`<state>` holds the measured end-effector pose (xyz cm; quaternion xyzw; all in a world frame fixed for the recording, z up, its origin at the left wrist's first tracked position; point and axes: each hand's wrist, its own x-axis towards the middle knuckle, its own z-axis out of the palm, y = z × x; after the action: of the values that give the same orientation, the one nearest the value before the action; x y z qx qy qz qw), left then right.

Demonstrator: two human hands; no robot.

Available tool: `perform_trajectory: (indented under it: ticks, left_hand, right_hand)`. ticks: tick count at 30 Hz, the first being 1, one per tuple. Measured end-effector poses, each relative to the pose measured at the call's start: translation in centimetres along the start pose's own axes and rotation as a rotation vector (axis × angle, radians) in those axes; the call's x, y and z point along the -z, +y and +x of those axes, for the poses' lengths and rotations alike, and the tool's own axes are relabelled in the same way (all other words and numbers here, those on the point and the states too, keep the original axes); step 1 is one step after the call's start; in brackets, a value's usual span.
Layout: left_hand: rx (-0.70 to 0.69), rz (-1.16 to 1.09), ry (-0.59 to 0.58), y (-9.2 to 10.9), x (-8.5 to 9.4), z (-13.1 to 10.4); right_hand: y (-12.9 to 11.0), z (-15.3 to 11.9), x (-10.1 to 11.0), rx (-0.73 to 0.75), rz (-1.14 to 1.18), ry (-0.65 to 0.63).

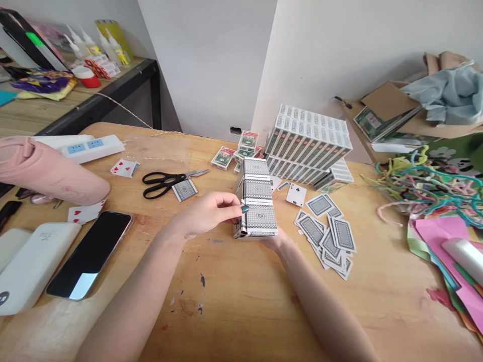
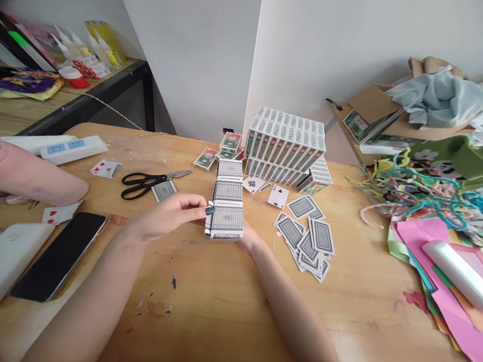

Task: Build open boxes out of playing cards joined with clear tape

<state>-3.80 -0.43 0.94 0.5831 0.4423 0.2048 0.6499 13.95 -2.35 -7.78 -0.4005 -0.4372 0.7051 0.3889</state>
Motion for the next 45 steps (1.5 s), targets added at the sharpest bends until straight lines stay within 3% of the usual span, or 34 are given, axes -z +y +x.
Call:
perform_trajectory:
  ticks: [9, 15, 22, 32, 35, 39, 45]
  left_hand:
    - [0.011, 0.147, 0.036, -0.6, 0.5, 0.0]
    - [0.06, -0.027, -0.016, -0.5, 0.1, 0.2]
    - [-0.08, -0.196, 0.017, -1.2, 0.2, 1.0]
    - [-0.053, -0.301, 0.038, -1.9, 0.0, 1.7]
    - [-0.062, -0.312, 0.031, -2.0, -0.1, 1.7]
    - [-0.05, -0.31, 0.005, -1.8, -0.4, 1.6]
    - [-0.052, -0.296, -0.009, -1.9, -0.5, 1.8]
  right_hand:
    - [0.0, -0.2, -0.1, -0.018, 0.025, -0.005]
    - [0.6, -0.2, 0.5, -0.028, 0.038, -0.002]
    - [1.4, 0.6, 1.1, -0.015, 0.079, -0.021]
    - [1.0, 0.6, 0.5, -0.04, 0.081, -0.023]
    - [0.6, 0.4, 0.8, -0.034, 0.133, 0.056]
    - [-0.8, -0.7, 2.1, -0.131, 0.285, 0.155]
    - [-5.0, -3.1, 1.7, -0.123, 0.187, -0.009]
